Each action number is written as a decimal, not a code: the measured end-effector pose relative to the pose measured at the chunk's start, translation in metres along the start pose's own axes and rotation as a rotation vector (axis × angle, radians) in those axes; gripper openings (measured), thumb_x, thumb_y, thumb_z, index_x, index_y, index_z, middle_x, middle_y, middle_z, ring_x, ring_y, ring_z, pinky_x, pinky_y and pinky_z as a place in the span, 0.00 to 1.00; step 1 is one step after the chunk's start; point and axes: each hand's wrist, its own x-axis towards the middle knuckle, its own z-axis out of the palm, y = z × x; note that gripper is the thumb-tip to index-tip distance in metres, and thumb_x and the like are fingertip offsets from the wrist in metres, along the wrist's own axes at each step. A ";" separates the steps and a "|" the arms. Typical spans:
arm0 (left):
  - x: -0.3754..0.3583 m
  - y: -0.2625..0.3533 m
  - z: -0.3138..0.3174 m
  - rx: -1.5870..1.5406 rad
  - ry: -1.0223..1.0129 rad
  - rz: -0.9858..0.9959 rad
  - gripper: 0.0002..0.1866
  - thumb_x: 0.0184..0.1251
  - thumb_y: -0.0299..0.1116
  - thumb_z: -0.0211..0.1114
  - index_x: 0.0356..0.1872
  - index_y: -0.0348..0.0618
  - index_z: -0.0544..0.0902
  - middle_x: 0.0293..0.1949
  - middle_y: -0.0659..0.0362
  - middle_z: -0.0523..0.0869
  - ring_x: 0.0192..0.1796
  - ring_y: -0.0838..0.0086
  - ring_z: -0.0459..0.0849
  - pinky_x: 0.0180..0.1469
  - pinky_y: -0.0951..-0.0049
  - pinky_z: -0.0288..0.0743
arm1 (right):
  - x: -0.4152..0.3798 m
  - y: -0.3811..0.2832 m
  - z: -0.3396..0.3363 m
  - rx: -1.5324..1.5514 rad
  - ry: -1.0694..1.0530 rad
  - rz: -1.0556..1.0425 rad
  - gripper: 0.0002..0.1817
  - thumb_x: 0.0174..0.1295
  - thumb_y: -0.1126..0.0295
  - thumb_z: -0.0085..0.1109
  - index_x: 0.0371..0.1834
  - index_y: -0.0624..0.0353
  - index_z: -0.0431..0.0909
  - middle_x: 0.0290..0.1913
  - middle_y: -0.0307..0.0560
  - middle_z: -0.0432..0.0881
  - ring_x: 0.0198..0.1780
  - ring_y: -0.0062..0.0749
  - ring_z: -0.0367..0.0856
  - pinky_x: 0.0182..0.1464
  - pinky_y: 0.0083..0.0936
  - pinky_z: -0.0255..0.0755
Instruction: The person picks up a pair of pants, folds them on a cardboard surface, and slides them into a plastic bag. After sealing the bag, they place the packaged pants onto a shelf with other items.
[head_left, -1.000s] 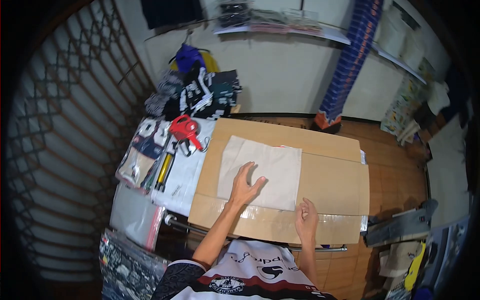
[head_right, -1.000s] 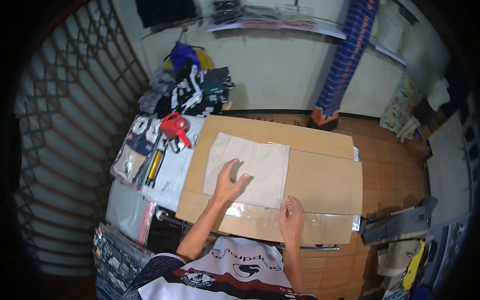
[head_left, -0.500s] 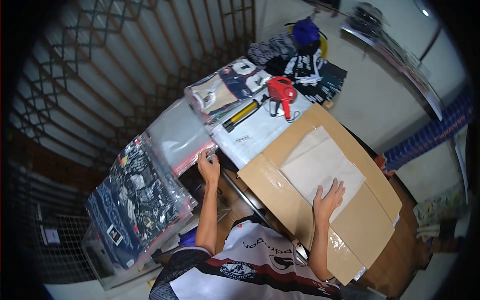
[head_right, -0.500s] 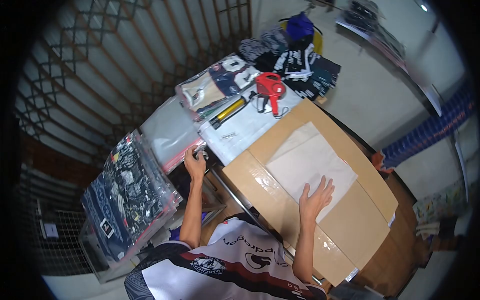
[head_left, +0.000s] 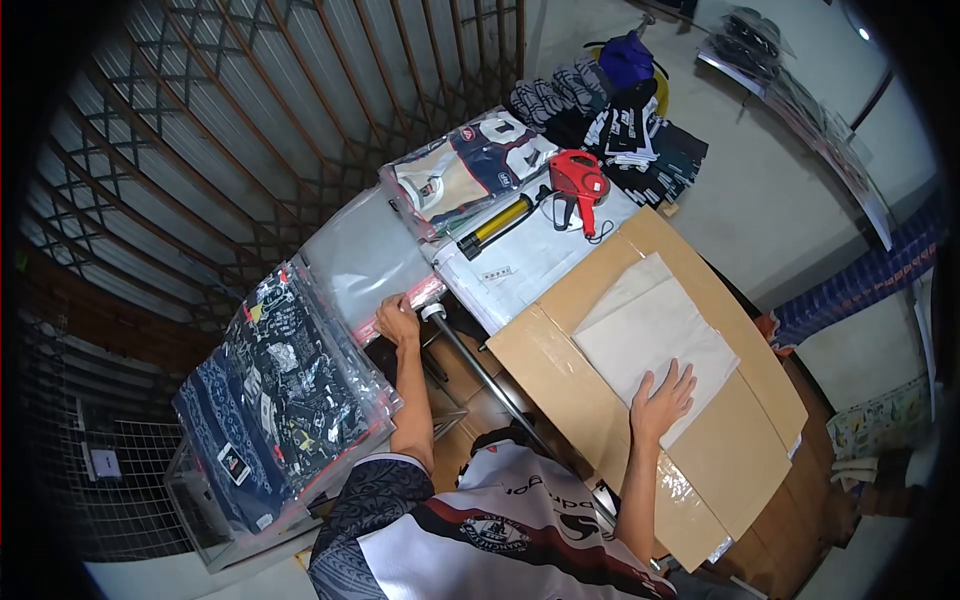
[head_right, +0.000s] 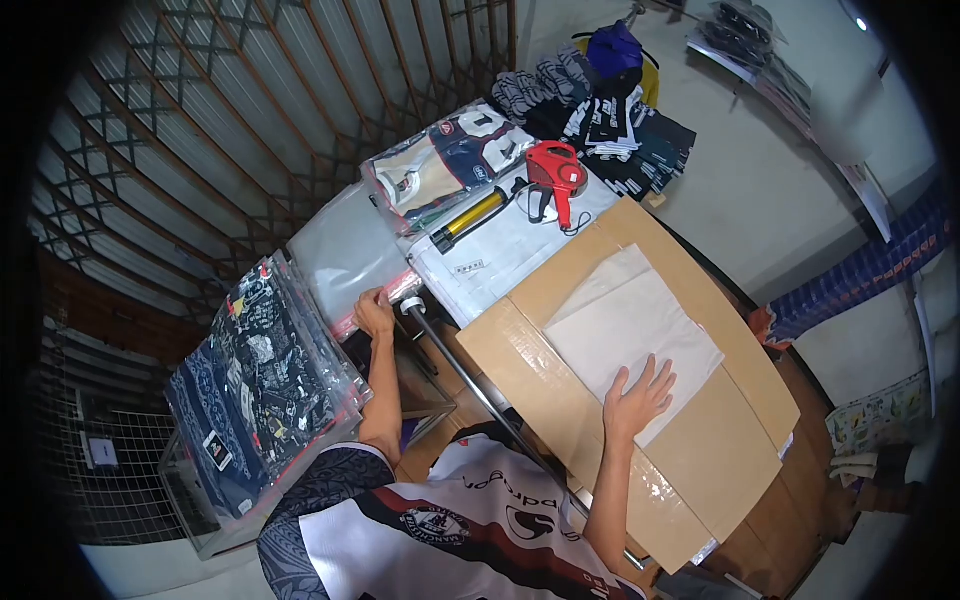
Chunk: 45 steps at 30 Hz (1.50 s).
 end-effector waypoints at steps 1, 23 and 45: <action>0.003 -0.001 0.001 0.011 0.007 -0.015 0.12 0.62 0.36 0.77 0.48 0.54 0.93 0.56 0.62 0.89 0.61 0.59 0.82 0.63 0.52 0.67 | 0.000 0.000 0.000 0.000 0.008 -0.001 0.34 0.73 0.55 0.58 0.79 0.56 0.67 0.84 0.60 0.56 0.85 0.63 0.48 0.79 0.68 0.42; 0.033 -0.022 0.013 -0.066 -0.124 -0.137 0.13 0.65 0.46 0.71 0.45 0.58 0.96 0.49 0.57 0.93 0.53 0.57 0.90 0.63 0.47 0.73 | 0.001 -0.001 0.000 0.011 0.031 0.016 0.33 0.71 0.56 0.60 0.77 0.56 0.70 0.84 0.57 0.57 0.85 0.61 0.50 0.80 0.66 0.44; 0.047 -0.025 0.021 -0.454 0.418 -0.221 0.09 0.72 0.28 0.61 0.46 0.39 0.88 0.38 0.49 0.91 0.42 0.58 0.91 0.47 0.62 0.82 | 0.000 0.001 0.002 0.042 0.084 -0.021 0.33 0.69 0.57 0.62 0.76 0.55 0.70 0.82 0.61 0.59 0.83 0.64 0.53 0.78 0.67 0.46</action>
